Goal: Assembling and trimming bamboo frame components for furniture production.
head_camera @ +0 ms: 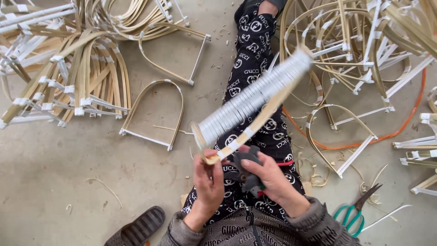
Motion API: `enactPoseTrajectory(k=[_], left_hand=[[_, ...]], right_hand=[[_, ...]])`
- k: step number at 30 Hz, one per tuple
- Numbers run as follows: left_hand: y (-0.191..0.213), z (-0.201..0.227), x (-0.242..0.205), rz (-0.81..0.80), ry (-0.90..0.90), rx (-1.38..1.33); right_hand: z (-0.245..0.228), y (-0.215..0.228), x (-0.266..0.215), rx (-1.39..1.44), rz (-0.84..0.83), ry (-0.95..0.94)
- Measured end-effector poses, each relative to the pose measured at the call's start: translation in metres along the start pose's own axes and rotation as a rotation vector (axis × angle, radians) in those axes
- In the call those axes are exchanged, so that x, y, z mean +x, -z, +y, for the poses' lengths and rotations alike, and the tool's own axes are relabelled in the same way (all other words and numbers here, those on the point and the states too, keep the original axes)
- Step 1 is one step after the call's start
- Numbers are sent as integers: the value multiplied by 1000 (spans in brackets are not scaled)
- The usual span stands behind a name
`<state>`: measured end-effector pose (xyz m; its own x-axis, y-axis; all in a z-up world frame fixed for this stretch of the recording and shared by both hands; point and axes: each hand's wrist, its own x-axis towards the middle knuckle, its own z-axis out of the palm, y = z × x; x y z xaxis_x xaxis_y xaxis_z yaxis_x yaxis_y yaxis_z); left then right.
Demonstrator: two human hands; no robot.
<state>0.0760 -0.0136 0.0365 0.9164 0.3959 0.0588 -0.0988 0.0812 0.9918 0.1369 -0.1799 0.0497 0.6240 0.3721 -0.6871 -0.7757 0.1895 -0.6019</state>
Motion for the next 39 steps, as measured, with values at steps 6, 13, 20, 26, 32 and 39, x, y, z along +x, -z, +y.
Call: enactPoseTrajectory(k=[6, 13, 20, 26, 32, 39], left_hand=[[3, 26, 8, -173, -393, 388], [-1, 16, 13, -358, 596, -113], [-20, 23, 2, -411, 577, -14], [-25, 22, 7, -370, 567, -48], [-22, 4, 6, -336, 622, -209], [-30, 18, 8, -305, 534, -23]], right_hand=[[33, 22, 45, -178, 9, 107], [0, 26, 22, -249, 17, 159], [12, 4, 4, -376, 107, 365], [9, 3, 21, -904, 422, 683], [25, 17, 24, -404, 131, 552], [1, -2, 23, -732, 324, 655]])
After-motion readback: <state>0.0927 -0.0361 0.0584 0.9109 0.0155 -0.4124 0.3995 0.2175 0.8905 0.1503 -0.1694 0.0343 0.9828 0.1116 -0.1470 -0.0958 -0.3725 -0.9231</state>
